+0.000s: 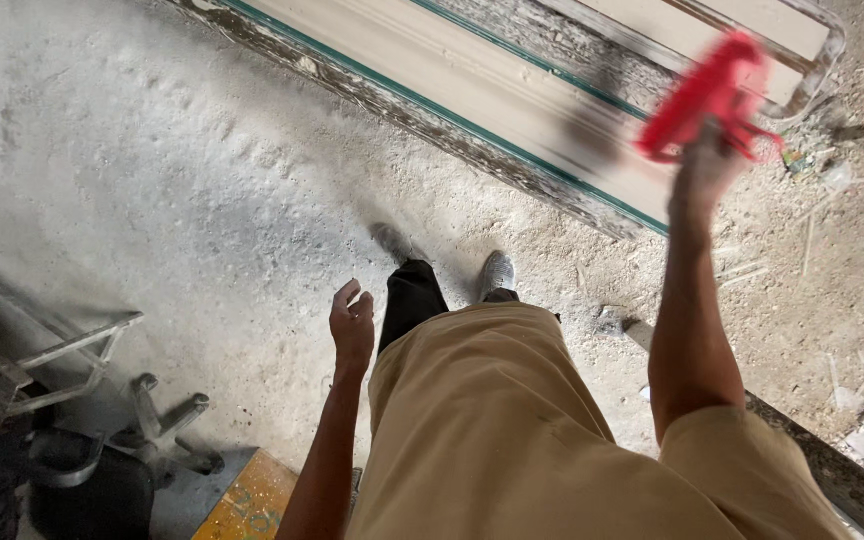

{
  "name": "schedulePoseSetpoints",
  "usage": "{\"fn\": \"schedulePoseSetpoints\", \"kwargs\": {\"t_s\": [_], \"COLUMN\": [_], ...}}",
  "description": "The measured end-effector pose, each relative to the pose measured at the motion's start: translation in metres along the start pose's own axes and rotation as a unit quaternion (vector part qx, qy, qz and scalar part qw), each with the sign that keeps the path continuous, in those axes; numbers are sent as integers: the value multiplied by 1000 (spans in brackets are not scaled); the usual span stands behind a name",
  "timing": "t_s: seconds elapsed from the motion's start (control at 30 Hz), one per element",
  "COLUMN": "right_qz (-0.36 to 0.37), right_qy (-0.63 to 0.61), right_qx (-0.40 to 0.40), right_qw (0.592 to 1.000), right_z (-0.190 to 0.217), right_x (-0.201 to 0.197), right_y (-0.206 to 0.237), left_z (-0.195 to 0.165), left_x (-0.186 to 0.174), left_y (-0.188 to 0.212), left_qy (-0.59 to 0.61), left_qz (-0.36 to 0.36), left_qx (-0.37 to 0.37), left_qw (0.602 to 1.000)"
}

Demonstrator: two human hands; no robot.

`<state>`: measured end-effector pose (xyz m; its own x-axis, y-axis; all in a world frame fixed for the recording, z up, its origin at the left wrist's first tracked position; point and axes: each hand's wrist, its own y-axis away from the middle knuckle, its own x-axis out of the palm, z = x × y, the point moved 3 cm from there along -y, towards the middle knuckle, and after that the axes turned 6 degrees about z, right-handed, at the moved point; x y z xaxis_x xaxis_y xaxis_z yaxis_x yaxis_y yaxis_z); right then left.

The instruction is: The person handles long plaster cornice mold strips on a work table, then mixes plaster slurry in a bowl at a tap and fills a green cloth mold with the plaster mixture by hand. They return to the table and brush the mold strips with a red brush, then wipe along the table surface by hand.

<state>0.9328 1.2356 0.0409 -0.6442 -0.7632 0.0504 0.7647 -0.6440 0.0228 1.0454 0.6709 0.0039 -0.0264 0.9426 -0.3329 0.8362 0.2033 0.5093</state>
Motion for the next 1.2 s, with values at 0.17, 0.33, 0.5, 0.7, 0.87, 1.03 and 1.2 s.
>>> {"fn": "schedulePoseSetpoints", "kwargs": {"t_s": [0.17,0.33,0.5,0.7,0.87,1.03,1.2], "right_qz": [228,241,186,-101,-175,120,43], "right_qy": [74,135,6,119,320,326,479], "right_qx": [29,6,2,95,-57,-243,-90], "right_qw": [970,961,983,983,929,906,872], "right_z": [40,58,30,21,73,58,37], "right_x": [222,361,299,53,9,112,65], "right_y": [3,-14,-39,-12,-21,-29,-25], "left_z": [-16,-44,-42,-23,-37,-80,-115], "left_x": [-16,-56,-105,-139,-113,-39,-1], "left_y": [-36,-84,-124,-148,-147,-138,-135], "left_qy": [17,41,61,63,40,-12,-81], "left_qz": [-2,14,4,-2,17,118,172], "left_qx": [44,55,21,-18,-6,67,108], "left_qw": [999,998,998,998,999,991,976]}}
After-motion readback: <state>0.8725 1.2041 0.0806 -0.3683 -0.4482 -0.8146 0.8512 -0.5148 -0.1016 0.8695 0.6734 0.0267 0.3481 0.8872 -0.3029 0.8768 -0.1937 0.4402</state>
